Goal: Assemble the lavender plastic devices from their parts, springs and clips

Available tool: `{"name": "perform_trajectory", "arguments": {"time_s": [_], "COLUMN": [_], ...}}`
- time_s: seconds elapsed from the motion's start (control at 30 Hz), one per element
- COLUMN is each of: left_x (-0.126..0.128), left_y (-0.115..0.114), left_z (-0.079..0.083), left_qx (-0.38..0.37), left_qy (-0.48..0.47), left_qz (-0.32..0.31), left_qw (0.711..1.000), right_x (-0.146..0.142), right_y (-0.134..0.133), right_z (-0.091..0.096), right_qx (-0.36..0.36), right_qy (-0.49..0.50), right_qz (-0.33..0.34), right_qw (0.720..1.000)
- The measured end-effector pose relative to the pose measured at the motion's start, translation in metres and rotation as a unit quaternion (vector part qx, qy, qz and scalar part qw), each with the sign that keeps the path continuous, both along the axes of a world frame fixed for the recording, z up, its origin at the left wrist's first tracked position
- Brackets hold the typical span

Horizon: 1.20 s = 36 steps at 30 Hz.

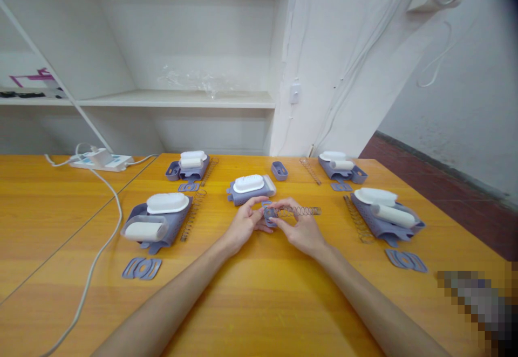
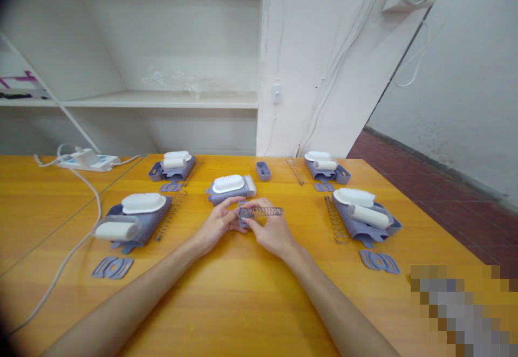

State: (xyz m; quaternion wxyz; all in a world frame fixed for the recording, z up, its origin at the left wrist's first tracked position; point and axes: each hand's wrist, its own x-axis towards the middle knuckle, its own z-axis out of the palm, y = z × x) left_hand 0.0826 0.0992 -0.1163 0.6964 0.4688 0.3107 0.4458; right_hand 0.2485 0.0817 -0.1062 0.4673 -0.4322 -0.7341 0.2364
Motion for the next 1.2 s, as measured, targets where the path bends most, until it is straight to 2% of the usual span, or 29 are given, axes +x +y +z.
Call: {"name": "perform_trajectory", "arguments": {"time_s": [0.17, 0.33, 0.5, 0.63, 0.87, 1.2], "left_x": [0.0057, 0.0084, 0.0077, 0.0063, 0.0067, 0.0055], "left_y": [-0.0034, -0.0044, -0.0039, -0.0041, -0.0066, -0.0081], "left_z": [-0.0019, -0.0051, -0.0055, -0.0045, -0.0014, 0.0002], "left_qx": [0.024, 0.040, 0.045, 0.048, 0.056, 0.064], "left_qy": [0.029, 0.038, 0.045, 0.046, 0.035, 0.039], "left_qz": [0.034, 0.040, 0.050, 0.040, 0.013, 0.004], "left_qw": [0.999, 0.998, 0.997, 0.997, 0.998, 0.997], "right_x": [-0.0022, -0.0020, -0.0005, 0.0000, -0.0017, -0.0035], "right_y": [0.0023, 0.0029, 0.0030, 0.0043, 0.0046, 0.0039], "right_z": [-0.0012, -0.0015, -0.0040, -0.0057, -0.0071, -0.0096], "right_qx": [0.025, 0.047, 0.066, 0.062, 0.052, 0.059], "right_qy": [-0.011, -0.032, -0.062, -0.066, -0.052, -0.029], "right_qz": [-0.045, -0.075, -0.070, -0.067, -0.101, -0.111], "right_qw": [0.999, 0.996, 0.993, 0.994, 0.992, 0.992]}}
